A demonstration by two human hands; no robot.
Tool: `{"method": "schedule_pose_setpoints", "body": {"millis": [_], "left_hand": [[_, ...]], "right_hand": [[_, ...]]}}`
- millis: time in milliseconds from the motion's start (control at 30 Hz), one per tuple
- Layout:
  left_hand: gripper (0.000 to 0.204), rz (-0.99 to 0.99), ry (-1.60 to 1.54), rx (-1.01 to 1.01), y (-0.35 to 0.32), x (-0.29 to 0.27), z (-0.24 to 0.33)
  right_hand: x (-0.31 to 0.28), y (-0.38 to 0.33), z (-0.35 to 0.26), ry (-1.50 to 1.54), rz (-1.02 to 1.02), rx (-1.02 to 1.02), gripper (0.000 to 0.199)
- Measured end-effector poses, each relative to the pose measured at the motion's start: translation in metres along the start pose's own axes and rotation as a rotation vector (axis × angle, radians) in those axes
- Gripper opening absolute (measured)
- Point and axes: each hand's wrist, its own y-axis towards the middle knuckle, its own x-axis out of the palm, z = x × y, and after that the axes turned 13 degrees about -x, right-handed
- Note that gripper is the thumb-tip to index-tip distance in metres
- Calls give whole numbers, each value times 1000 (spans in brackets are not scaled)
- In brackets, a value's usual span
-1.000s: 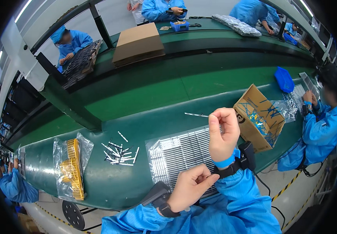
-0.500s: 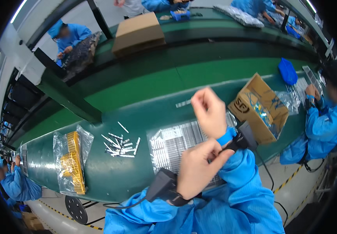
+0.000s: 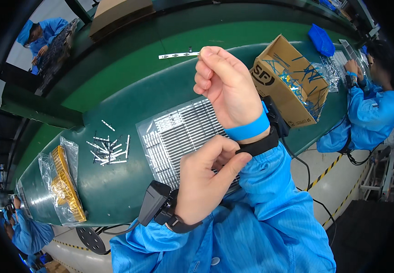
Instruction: Manually assembling small metallic strips onto a larger metallic grid frame on a factory assembly line.
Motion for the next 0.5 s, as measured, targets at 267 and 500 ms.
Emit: {"method": "schedule_pose_setpoints", "body": {"millis": [267,500], "left_hand": [[19,35,185,-14,8,-9,1],[37,285,462,513,2,-9,-15]], "right_hand": [[3,-2,3,25,-9,-61,17],[14,-8,15,-149,-40,-104,12]]}}
